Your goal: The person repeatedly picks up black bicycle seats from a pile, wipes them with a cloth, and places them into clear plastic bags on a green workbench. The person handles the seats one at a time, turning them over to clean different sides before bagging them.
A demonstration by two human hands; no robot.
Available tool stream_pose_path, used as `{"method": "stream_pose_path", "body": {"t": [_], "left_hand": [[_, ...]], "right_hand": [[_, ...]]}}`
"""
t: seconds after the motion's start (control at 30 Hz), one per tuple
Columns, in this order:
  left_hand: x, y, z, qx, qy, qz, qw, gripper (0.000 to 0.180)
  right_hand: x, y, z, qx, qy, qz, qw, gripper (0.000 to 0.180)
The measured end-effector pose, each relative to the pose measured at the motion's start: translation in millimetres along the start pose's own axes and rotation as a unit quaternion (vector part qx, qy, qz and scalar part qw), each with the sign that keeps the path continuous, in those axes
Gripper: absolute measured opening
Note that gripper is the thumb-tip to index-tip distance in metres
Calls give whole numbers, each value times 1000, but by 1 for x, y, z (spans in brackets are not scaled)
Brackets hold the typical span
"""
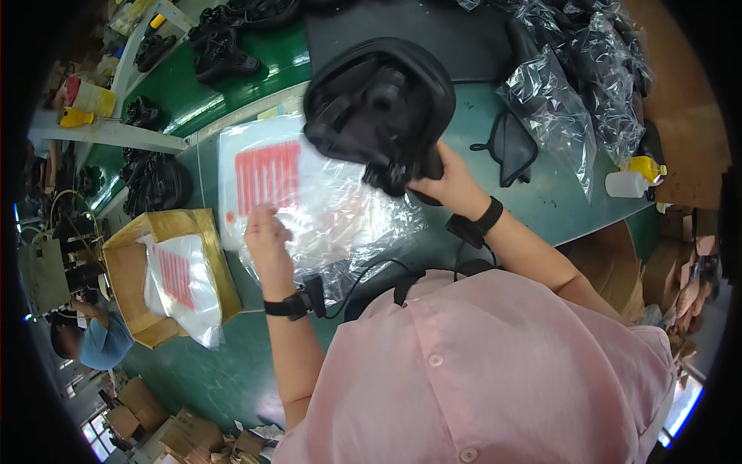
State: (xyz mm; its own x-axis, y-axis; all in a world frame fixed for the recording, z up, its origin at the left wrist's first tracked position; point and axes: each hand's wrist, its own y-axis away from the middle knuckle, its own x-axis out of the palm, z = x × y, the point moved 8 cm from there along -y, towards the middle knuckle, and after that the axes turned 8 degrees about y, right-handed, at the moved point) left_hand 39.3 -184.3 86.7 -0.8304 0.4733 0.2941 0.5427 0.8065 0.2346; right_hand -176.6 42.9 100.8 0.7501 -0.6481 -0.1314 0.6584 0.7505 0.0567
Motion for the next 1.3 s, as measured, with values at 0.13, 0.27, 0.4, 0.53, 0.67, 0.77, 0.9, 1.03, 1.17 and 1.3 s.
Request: {"method": "stream_pose_path", "body": {"t": [0.13,0.27,0.4,0.53,0.67,0.77,0.9,1.03,1.17,1.3], "left_hand": [[4,0,26,37,87,-76,993,20],[-38,1,37,9,133,-129,983,19],[-6,18,-14,80,-48,-32,995,18],[105,87,-42,310,-477,333,752,13],[49,59,-41,198,-448,122,863,14],[112,98,-23,323,-498,283,753,9],[202,125,7,94,-283,375,878,4],[209,121,-11,231,-308,416,824,3],[187,72,-52,428,-465,201,749,10],[185,44,-27,414,-295,284,813,4]], "right_hand": [[40,16,17,-109,228,68,965,60],[76,21,-8,-160,359,122,912,48],[87,15,-31,-118,420,161,885,45],[82,1,-46,1,358,179,916,52],[67,16,-49,210,-42,227,950,48],[60,16,-63,221,-122,175,952,43],[54,14,-74,226,-231,110,940,39],[15,19,-49,190,-263,41,945,35],[-20,30,-63,217,-323,29,921,33],[-21,40,-50,221,-350,65,908,38]]}}
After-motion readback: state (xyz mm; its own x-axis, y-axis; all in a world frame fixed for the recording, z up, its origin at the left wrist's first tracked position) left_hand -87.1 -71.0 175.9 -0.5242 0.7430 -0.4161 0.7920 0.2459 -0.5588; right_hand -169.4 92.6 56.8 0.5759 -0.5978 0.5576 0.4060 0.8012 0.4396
